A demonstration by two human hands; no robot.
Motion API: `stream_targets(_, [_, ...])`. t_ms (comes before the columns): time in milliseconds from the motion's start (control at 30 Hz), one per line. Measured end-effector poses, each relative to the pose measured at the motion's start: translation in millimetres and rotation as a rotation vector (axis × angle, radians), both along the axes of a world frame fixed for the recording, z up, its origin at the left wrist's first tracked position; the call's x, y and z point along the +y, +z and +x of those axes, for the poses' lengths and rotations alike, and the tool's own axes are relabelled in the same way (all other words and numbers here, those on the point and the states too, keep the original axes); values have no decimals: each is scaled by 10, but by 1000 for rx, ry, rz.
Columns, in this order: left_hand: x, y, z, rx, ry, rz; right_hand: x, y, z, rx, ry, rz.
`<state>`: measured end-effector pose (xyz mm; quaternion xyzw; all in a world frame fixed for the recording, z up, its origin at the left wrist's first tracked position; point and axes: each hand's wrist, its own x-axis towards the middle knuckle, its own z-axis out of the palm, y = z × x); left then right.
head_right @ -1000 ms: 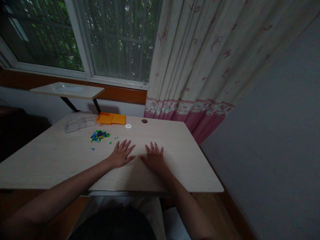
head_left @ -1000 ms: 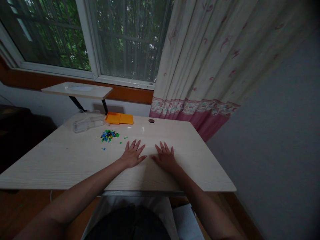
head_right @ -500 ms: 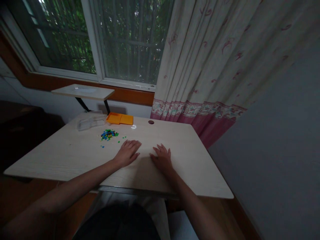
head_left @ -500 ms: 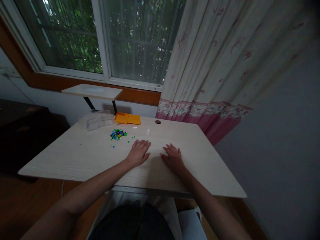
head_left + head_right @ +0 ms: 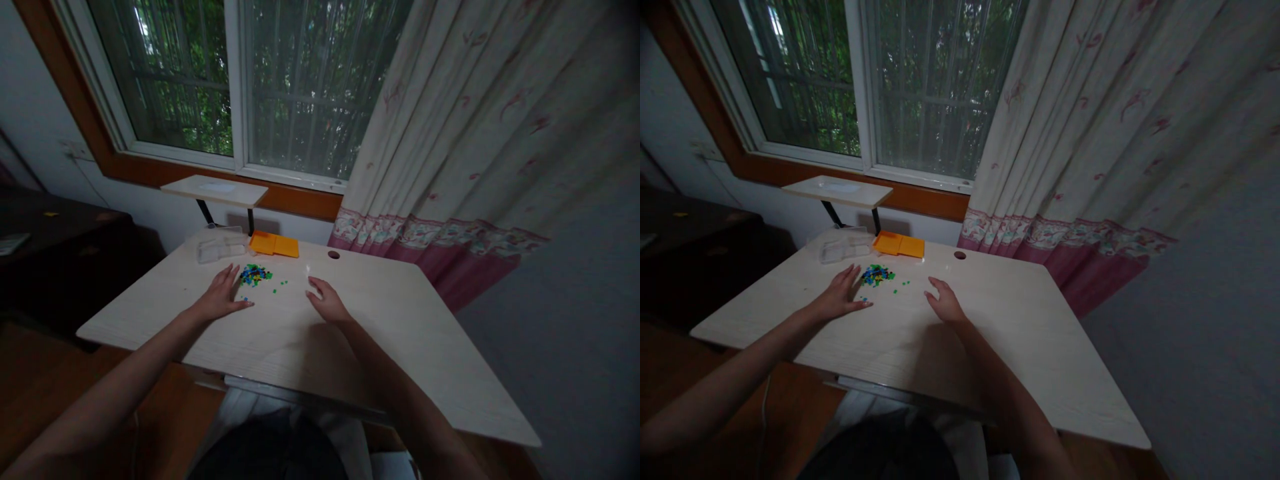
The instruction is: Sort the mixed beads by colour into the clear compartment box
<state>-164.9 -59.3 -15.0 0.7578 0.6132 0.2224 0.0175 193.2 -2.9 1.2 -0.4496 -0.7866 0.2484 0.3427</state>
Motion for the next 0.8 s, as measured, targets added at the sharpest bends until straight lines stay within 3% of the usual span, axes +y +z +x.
stream_targets(67, [73, -65, -99, 38, -35, -40, 76, -40, -233, 43, 22, 3])
stream_targets(200, [262, -125, -159, 59, -69, -49, 161, -78, -575, -68, 124, -23])
stream_targets(433, [608, -134, -101, -12, -155, -9, 268, -176, -887, -131, 225, -74])
stream_targets(667, [837, -106, 44, -9, -253, -16, 469, -354, -1178, 49, 253, -76])
stream_targets(800, [901, -81, 101, -4, -300, -13, 600, -404, -1313, 303, 211, -211])
